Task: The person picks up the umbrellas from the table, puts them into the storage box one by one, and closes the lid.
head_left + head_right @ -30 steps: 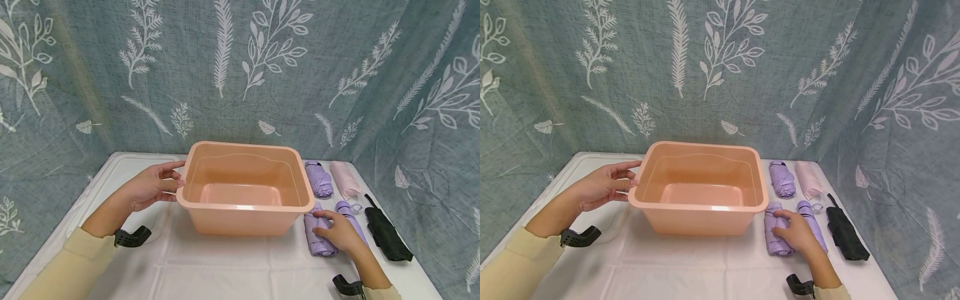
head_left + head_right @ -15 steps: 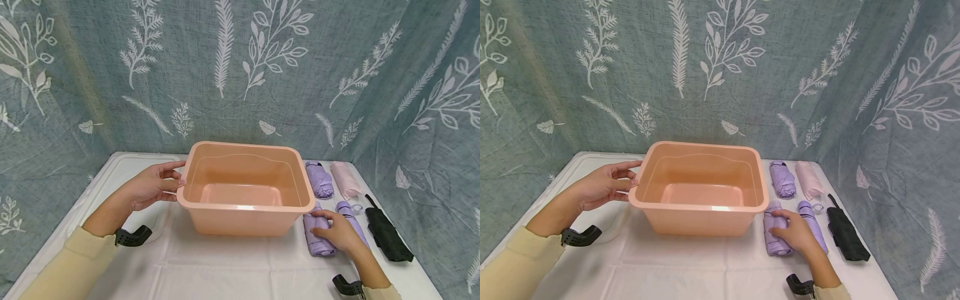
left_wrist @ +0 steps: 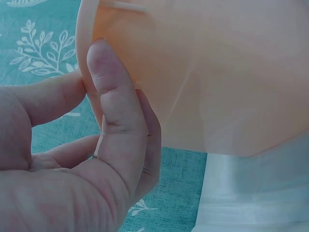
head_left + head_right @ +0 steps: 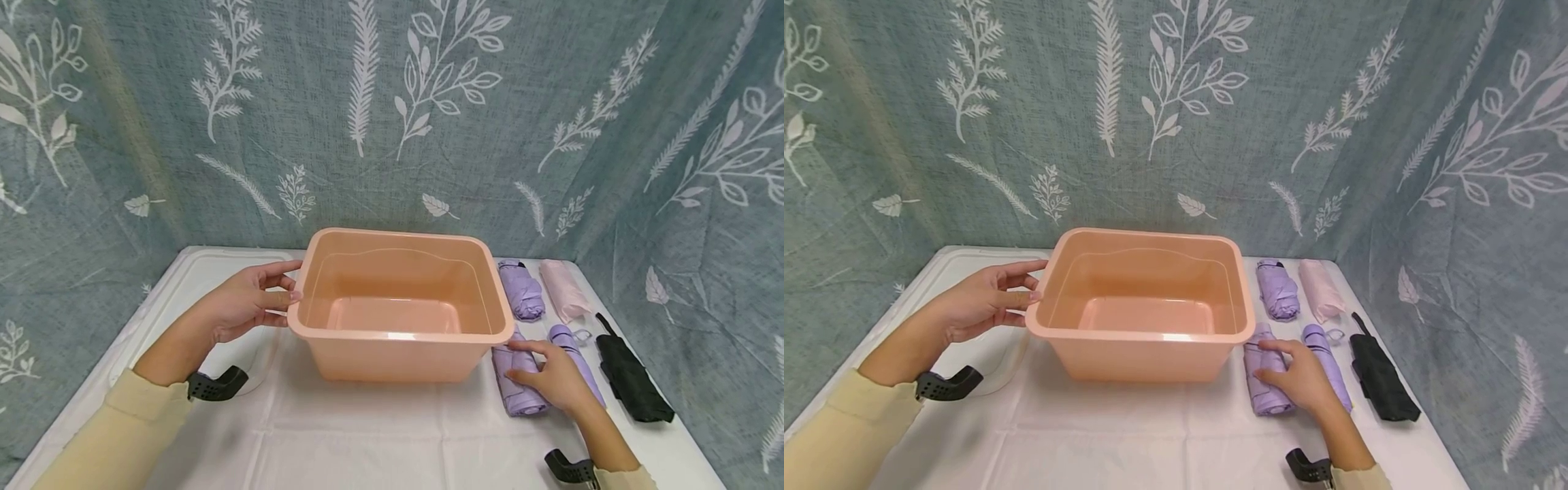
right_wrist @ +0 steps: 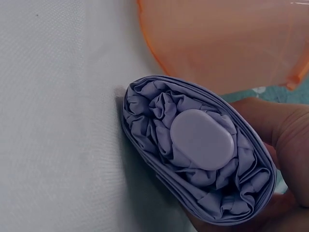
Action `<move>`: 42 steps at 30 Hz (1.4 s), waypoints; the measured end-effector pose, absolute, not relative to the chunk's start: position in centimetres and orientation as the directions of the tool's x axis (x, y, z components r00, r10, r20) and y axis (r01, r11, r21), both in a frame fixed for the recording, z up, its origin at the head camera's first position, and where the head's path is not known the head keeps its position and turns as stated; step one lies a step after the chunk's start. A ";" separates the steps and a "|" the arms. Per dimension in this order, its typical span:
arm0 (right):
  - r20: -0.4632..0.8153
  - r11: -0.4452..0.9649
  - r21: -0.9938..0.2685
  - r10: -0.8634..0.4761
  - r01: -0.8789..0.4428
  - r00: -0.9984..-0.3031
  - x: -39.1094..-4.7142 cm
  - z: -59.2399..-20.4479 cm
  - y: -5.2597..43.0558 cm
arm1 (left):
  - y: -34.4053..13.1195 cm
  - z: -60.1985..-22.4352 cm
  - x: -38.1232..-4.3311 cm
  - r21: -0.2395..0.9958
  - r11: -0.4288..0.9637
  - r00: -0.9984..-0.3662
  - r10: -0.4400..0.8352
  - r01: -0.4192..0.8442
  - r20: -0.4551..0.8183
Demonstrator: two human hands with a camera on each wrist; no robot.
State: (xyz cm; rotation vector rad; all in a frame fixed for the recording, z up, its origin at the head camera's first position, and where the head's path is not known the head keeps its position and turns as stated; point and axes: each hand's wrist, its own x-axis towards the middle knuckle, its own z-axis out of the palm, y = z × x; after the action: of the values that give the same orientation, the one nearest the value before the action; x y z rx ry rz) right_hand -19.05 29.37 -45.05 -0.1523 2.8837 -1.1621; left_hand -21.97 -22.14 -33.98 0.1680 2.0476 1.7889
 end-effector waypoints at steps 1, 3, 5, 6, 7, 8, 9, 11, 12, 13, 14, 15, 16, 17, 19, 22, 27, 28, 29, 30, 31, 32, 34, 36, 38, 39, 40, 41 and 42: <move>0.016 0.709 -0.700 -0.100 -0.083 -0.995 -19.0 -45.1 29.4 | -22.2 -34.0 -22.0 0.970 0.167 -0.907 0.355 -0.176 -0.225; 0.024 0.694 -0.715 -0.098 -0.086 -0.995 -18.9 -45.3 29.6 | -22.2 -34.0 -22.0 0.971 0.167 -0.908 0.356 -0.172 -0.222; 0.028 0.676 -0.731 -0.098 -0.087 -0.995 -18.7 -45.4 29.7 | -22.2 -34.1 -22.0 0.972 0.165 -0.908 0.358 -0.167 -0.217; 0.027 0.666 -0.741 -0.099 -0.087 -0.995 -18.6 -45.4 29.7 | -22.2 -34.1 -22.0 0.972 0.165 -0.909 0.357 -0.166 -0.216; 0.030 0.659 -0.747 -0.097 -0.087 -0.995 -18.6 -45.4 29.7 | -22.2 -34.1 -22.0 0.973 0.164 -0.909 0.357 -0.165 -0.214; 0.031 0.653 -0.753 -0.094 -0.085 -0.995 -18.5 -45.5 29.8 | -22.2 -34.1 -22.0 0.973 0.164 -0.909 0.357 -0.164 -0.214; 0.036 0.649 -0.756 -0.088 -0.085 -0.995 -18.4 -45.5 29.8 | -22.2 -34.1 -22.0 0.973 0.164 -0.910 0.356 -0.163 -0.212; 0.052 0.633 -0.769 -0.078 -0.090 -0.996 -18.2 -45.6 29.9 | -22.2 -34.2 -22.0 0.974 0.163 -0.910 0.357 -0.161 -0.210; 0.062 0.626 -0.774 -0.073 -0.094 -0.995 -18.2 -45.7 30.0 | -22.2 -34.2 -22.0 0.974 0.162 -0.910 0.357 -0.160 -0.209; 0.075 0.620 -0.778 -0.065 -0.099 -0.995 -18.2 -45.7 30.0 | -22.2 -34.1 -22.0 0.974 0.160 -0.910 0.358 -0.159 -0.208; 0.083 0.616 -0.781 -0.057 -0.100 -0.995 -18.1 -45.7 30.0 | -22.2 -34.1 -22.0 0.974 0.161 -0.910 0.358 -0.159 -0.207; 0.091 0.609 -0.786 -0.049 -0.102 -0.995 -18.1 -45.7 30.1 | -22.2 -34.1 -22.0 0.974 0.160 -0.909 0.360 -0.159 -0.208; 0.097 0.601 -0.792 -0.042 -0.103 -0.994 -18.0 -45.7 30.1 | -22.2 -34.1 -21.9 0.974 0.159 -0.909 0.361 -0.161 -0.209; 0.099 0.594 -0.799 -0.034 -0.099 -0.995 -17.9 -45.6 30.1 | -22.3 -34.1 -21.9 0.974 0.157 -0.908 0.362 -0.164 -0.211; 0.106 0.581 -0.808 -0.019 -0.097 -0.994 -17.8 -45.5 30.1 | -22.3 -34.1 -21.9 0.974 0.155 -0.907 0.364 -0.167 -0.214; 0.106 0.555 -0.827 -0.003 -0.090 -0.994 -17.6 -45.4 29.9 | -22.3 -34.1 -21.9 0.974 0.153 -0.907 0.364 -0.167 -0.213; 0.076 0.502 -0.863 0.028 -0.052 -0.997 -17.5 -44.7 29.6 | -22.3 -34.2 -22.0 0.976 0.147 -0.908 0.367 -0.159 -0.203; 0.072 0.492 -0.869 0.034 -0.046 -0.997 -17.5 -44.5 29.6 | -22.3 -34.2 -22.0 0.976 0.145 -0.908 0.368 -0.160 -0.203; 0.068 0.474 -0.880 0.038 -0.042 -0.997 -17.5 -44.3 29.6 | -22.3 -34.2 -22.0 0.976 0.144 -0.908 0.367 -0.161 -0.203; 0.065 0.465 -0.885 0.043 -0.037 -0.997 -17.5 -44.2 29.7 | -22.3 -34.2 -22.0 0.976 0.143 -0.907 0.367 -0.162 -0.205; 0.060 0.442 -0.896 0.043 -0.034 -0.997 -17.6 -44.1 29.8 | -22.3 -34.2 -22.0 0.976 0.142 -0.907 0.367 -0.164 -0.206; 0.055 0.419 -0.908 0.040 -0.033 -0.998 -17.6 -44.0 29.8 | -22.3 -34.2 -22.0 0.976 0.140 -0.907 0.368 -0.166 -0.207; 0.033 0.361 -0.932 0.024 -0.022 -0.999 -17.7 -43.8 30.1 | -22.3 -34.2 -22.0 0.976 0.136 -0.906 0.368 -0.171 -0.210; 0.007 0.276 -0.961 -0.008 -0.009 -1.000 -17.8 -43.5 30.3 | -22.3 -34.2 -22.1 0.976 0.135 -0.905 0.369 -0.172 -0.211; -0.005 0.201 -0.980 -0.048 -0.005 -0.999 -17.8 -43.2 30.5 | -22.3 -34.3 -22.1 0.975 0.135 -0.904 0.370 -0.174 -0.212; -0.005 0.172 -0.985 -0.064 -0.006 -0.998 -17.9 -43.0 30.7 | -22.4 -34.3 -22.1 0.975 0.136 -0.904 0.371 -0.174 -0.212; 0.000 0.147 -0.989 -0.076 -0.011 -0.997 -17.9 -42.7 30.8 | -22.4 -34.3 -22.1 0.975 0.135 -0.903 0.372 -0.174 -0.213; 0.003 0.122 -0.992 -0.087 -0.014 -0.996 -17.9 -42.5 30.9 | -22.4 -34.3 -22.1 0.975 0.135 -0.903 0.373 -0.174 -0.213; 0.006 0.109 -0.994 -0.093 -0.017 -0.996 -17.9 -42.2 31.0 | -22.4 -34.3 -22.1 0.975 0.134 -0.903 0.374 -0.175 -0.213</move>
State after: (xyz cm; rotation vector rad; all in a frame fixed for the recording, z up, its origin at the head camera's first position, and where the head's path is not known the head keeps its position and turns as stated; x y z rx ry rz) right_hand -17.94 30.98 -42.17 -0.1134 2.2960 -2.0564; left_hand -22.15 -22.38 -34.29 0.1915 2.0115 1.8196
